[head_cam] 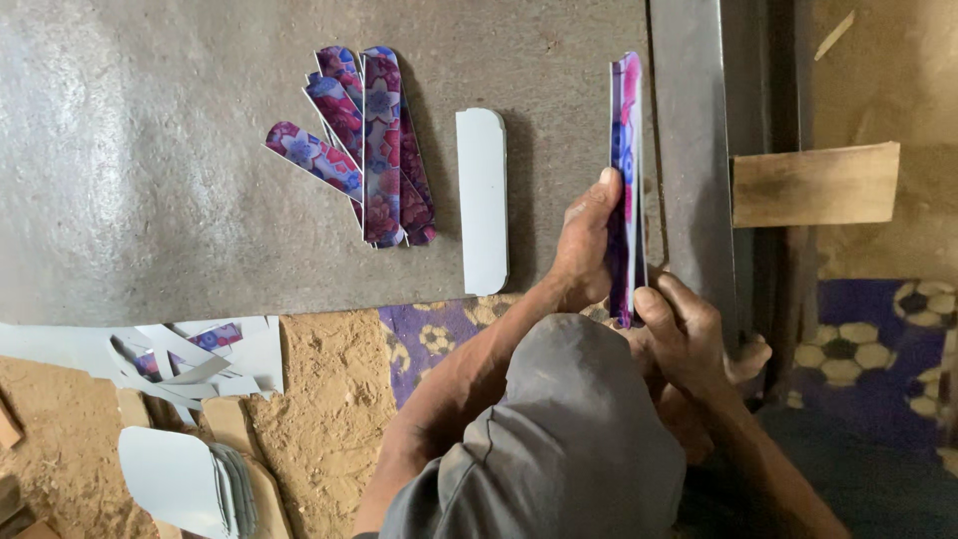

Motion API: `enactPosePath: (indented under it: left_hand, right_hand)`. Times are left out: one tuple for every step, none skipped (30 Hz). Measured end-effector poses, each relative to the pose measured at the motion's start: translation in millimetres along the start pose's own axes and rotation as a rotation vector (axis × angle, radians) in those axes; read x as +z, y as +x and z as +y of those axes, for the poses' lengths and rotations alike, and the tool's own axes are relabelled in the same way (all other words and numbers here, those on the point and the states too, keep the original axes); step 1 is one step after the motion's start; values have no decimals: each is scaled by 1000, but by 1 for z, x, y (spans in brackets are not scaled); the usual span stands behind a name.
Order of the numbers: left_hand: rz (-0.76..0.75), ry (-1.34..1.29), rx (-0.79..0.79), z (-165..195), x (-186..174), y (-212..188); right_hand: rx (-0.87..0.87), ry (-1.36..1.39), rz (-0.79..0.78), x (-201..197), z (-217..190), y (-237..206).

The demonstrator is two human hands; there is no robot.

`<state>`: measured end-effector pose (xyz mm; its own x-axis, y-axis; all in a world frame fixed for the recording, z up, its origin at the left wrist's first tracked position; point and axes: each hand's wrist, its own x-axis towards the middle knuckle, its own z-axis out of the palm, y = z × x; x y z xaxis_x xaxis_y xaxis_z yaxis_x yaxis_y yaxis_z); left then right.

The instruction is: The person sits on the floor and bends white plastic strips one at a time over a metal bar, pressing them with a wooden mallet to shape them. Finished curved strips, some with a floral print, are stacked on the mat beside the work area.

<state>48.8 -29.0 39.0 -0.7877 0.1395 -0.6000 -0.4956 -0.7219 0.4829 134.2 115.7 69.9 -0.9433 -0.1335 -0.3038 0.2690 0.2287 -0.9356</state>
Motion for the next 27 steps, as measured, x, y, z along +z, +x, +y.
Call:
enactPosePath:
  left_hand:
    - [-76, 72, 53, 4, -3, -4]
    - [-156, 144, 99, 7, -5, -8]
    - [-242, 211, 141, 9, -5, -13]
    - [-256, 390, 229, 12, -6, -18]
    - [-265, 573, 318, 16, -10, -25]
    - [-272, 757, 407, 20, -13, -30]
    - [-279, 756, 315, 24, -16, -34]
    - [-289, 753, 215, 28, -19, -38]
    - [-295, 745, 117, 31, -23, -39]
    - [-313, 732, 74, 35, -27, -40]
    - [-330, 717, 34, 40, -30, -39]
    - [-351, 701, -8, 45, -33, -38]
    - [-364, 645, 17, 48, -35, -39]
    - [-374, 586, 45, 52, -35, -41]
    - [-376, 531, 77, 56, -36, -45]
    - [-269, 617, 150, 59, -36, -51]
    - [-172, 709, 219, 64, -34, -57]
    - [-63, 798, 297, 69, -32, -65]
    - [-7, 762, 340, 73, -29, -73]
    - [40, 726, 385, 79, -26, -80]
    - [85, 691, 431, 85, -22, -85]
    - [75, 641, 499, 92, -19, -90]
    - [56, 590, 560, 98, -16, -94]
    - [38, 540, 627, 106, -14, -96]
    - [44, 593, 696, 115, -13, -98]
    - [54, 646, 765, 123, -13, -99]
    - [62, 696, 831, 129, -13, -99]
  right_hand:
    - [-17, -11, -5, 0, -1, 2]
    - [-56, 40, -11, 0, -1, 4]
    - [-93, 85, -11, -3, -3, 4]
    - [-128, 131, -16, -5, -5, 5]
    - [-151, 70, -8, -6, -7, 7]
    - [-175, 9, -2, -8, -10, 9]
    - [-198, -49, 9, -9, -12, 10]
    - [-166, -81, -14, -11, -14, 11]
    - [-134, -114, -41, -14, -15, 13]
    - [-110, -144, -74, -16, -16, 14]
    - [-63, -36, -54, -20, -16, 15]
    - [-14, 71, -30, -24, -15, 16]
    - [34, 179, -5, -26, -13, 17]
    - [37, 90, -16, -28, -10, 19]
    - [37, 6, -33, -26, -7, 21]
    - [43, -73, -44, -21, -4, 24]
    - [11, -96, -36, -15, 0, 29]
    - [-25, -119, -39, -3, 2, 36]
    - [-63, -147, -50, 9, 3, 45]
    - [14, -100, -93, 28, 3, 57]
    - [90, -53, -137, 48, 1, 69]
    - [151, 21, -243, 68, -3, 82]
    - [216, 94, -340, 83, -8, 94]
    - [17, 122, -351, 94, -13, 106]
    - [-188, 150, -369, 104, -20, 117]
    - [-392, 180, -392, 108, -26, 123]
    - [-200, 216, -297, 103, -31, 125]
